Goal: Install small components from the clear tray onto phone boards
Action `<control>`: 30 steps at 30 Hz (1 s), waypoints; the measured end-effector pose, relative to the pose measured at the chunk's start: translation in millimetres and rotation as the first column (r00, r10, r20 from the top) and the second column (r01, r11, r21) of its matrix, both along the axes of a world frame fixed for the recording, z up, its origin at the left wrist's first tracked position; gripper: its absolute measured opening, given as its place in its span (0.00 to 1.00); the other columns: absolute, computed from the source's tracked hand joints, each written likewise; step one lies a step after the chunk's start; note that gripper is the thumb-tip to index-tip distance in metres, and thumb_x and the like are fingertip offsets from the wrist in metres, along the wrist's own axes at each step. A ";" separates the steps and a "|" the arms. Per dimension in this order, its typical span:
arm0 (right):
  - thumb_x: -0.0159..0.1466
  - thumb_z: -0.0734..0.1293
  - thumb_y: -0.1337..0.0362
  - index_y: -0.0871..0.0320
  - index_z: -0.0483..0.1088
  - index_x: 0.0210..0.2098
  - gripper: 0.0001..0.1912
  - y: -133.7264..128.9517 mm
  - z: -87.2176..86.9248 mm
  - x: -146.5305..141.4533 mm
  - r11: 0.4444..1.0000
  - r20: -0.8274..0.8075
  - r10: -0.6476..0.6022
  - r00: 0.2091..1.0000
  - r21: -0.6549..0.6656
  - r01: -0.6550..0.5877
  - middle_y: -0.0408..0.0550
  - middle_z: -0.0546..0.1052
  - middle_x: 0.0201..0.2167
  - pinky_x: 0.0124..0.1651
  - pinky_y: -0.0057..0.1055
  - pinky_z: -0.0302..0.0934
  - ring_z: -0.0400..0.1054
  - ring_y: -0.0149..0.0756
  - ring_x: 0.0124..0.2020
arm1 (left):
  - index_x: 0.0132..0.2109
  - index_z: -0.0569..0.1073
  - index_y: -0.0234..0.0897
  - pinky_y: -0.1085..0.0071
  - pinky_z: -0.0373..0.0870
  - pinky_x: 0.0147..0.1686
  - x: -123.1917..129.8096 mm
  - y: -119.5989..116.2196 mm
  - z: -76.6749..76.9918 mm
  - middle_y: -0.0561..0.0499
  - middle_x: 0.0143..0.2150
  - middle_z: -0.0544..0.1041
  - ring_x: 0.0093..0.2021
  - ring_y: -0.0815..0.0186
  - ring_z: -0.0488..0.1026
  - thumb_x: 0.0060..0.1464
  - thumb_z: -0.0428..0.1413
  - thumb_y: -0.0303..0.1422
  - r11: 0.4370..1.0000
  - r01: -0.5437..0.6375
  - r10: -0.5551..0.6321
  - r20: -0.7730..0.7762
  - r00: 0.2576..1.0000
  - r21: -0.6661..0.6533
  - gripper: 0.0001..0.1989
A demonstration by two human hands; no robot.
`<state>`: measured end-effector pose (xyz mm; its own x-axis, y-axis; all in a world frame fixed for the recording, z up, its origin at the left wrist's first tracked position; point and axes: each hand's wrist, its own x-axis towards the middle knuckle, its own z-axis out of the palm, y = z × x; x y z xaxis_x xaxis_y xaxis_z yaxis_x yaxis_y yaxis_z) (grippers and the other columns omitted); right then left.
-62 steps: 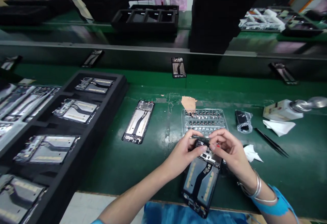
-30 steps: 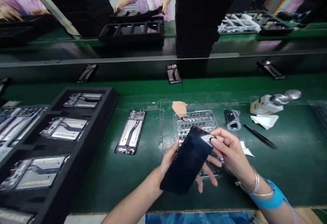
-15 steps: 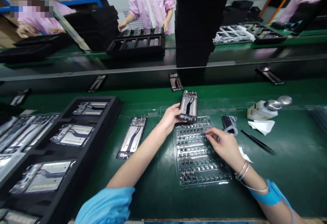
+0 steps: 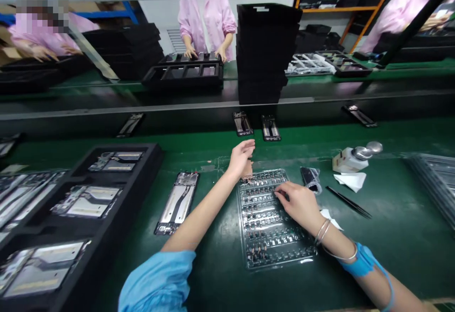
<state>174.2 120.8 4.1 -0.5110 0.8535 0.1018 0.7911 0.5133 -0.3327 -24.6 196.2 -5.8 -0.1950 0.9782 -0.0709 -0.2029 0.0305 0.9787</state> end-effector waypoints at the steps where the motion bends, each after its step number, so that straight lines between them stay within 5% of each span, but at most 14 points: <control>1: 0.62 0.61 0.67 0.55 0.72 0.32 0.08 -1.8 2.1 -5.1 0.999 0.008 0.042 0.999 -0.012 -0.042 0.44 0.77 0.32 0.33 0.27 0.58 0.71 0.34 0.32 | 0.45 0.73 0.33 0.68 0.66 0.43 -6.3 -17.3 -0.1 0.42 0.48 0.75 0.47 0.60 0.72 0.50 0.54 0.26 1.000 0.009 -0.009 -0.016 1.000 0.014 0.14; 8: 0.62 0.62 0.69 0.58 0.72 0.30 0.08 -25.0 1.3 -35.4 0.970 0.137 0.244 0.960 -0.019 -0.243 0.48 0.76 0.29 0.33 0.28 0.57 0.70 0.35 0.32 | 0.42 0.73 0.32 0.73 0.64 0.32 -22.1 -127.5 -2.1 0.45 0.35 0.76 0.34 0.65 0.72 0.55 0.53 0.35 0.999 0.046 -0.042 -0.107 0.993 0.030 0.12; 11: 0.62 0.60 0.71 0.62 0.72 0.27 0.11 -32.7 -6.6 -43.4 0.970 0.198 0.238 0.951 0.003 -0.243 0.54 0.75 0.29 0.31 0.29 0.56 0.69 0.39 0.32 | 0.43 0.73 0.32 0.73 0.63 0.32 -20.1 -154.8 -4.9 0.46 0.34 0.76 0.33 0.66 0.71 0.56 0.52 0.35 0.998 0.065 -0.063 -0.141 0.988 0.011 0.12; 14: 0.63 0.58 0.73 0.63 0.72 0.28 0.13 -36.2 -11.1 -49.0 0.979 0.212 0.197 0.957 0.012 -0.204 0.57 0.75 0.29 0.29 0.30 0.55 0.69 0.40 0.31 | 0.44 0.72 0.35 0.72 0.63 0.35 -20.6 -166.8 -4.3 0.46 0.38 0.75 0.37 0.65 0.70 0.58 0.50 0.33 0.996 0.050 -0.023 -0.331 0.943 0.074 0.11; 18: 0.62 0.58 0.71 0.63 0.72 0.27 0.13 -37.1 -3.3 -49.5 0.993 0.145 0.120 0.982 -0.011 -0.120 0.56 0.75 0.27 0.29 0.31 0.55 0.69 0.40 0.29 | 0.43 0.70 0.36 0.70 0.63 0.39 -21.0 -170.6 -3.4 0.46 0.40 0.72 0.40 0.63 0.68 0.59 0.46 0.30 0.970 0.155 0.003 -0.647 0.762 0.187 0.09; 24: 0.58 0.61 0.67 0.57 0.70 0.24 0.09 -42.8 14.0 -45.1 0.963 -0.104 0.105 0.989 -0.237 -0.127 0.41 0.73 0.20 0.27 0.24 0.58 0.66 0.29 0.22 | 0.37 0.69 0.35 0.68 0.61 0.34 -11.1 -173.9 -13.8 0.45 0.34 0.71 0.37 0.60 0.66 0.60 0.46 0.32 0.852 0.506 -0.067 -0.931 0.358 0.133 0.09; 26: 0.59 0.61 0.66 0.58 0.70 0.24 0.10 -44.2 13.6 -44.0 0.937 -0.171 0.116 0.978 -0.308 -0.165 0.41 0.73 0.20 0.25 0.23 0.58 0.65 0.28 0.22 | 0.35 0.68 0.35 0.70 0.60 0.32 -8.9 -175.2 -15.0 0.46 0.33 0.70 0.36 0.62 0.65 0.60 0.44 0.29 0.849 0.510 -0.066 -0.931 0.360 0.136 0.10; 30: 0.61 0.62 0.59 0.61 0.72 0.27 0.14 -43.3 9.3 -37.8 0.864 -0.405 -0.029 0.914 -0.470 -0.180 0.45 0.74 0.23 0.25 0.25 0.59 0.64 0.30 0.22 | 0.30 0.65 0.35 0.73 0.57 0.30 -10.0 -175.9 -8.2 0.53 0.27 0.66 0.29 0.68 0.62 0.61 0.44 0.30 0.903 0.409 -0.162 -0.780 0.604 0.130 0.11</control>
<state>136.4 77.5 13.4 -0.5838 0.8038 -0.1141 0.5097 0.2535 -0.8222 -34.6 20.3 -14.0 0.2337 0.9434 0.2356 0.5590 -0.3286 0.7613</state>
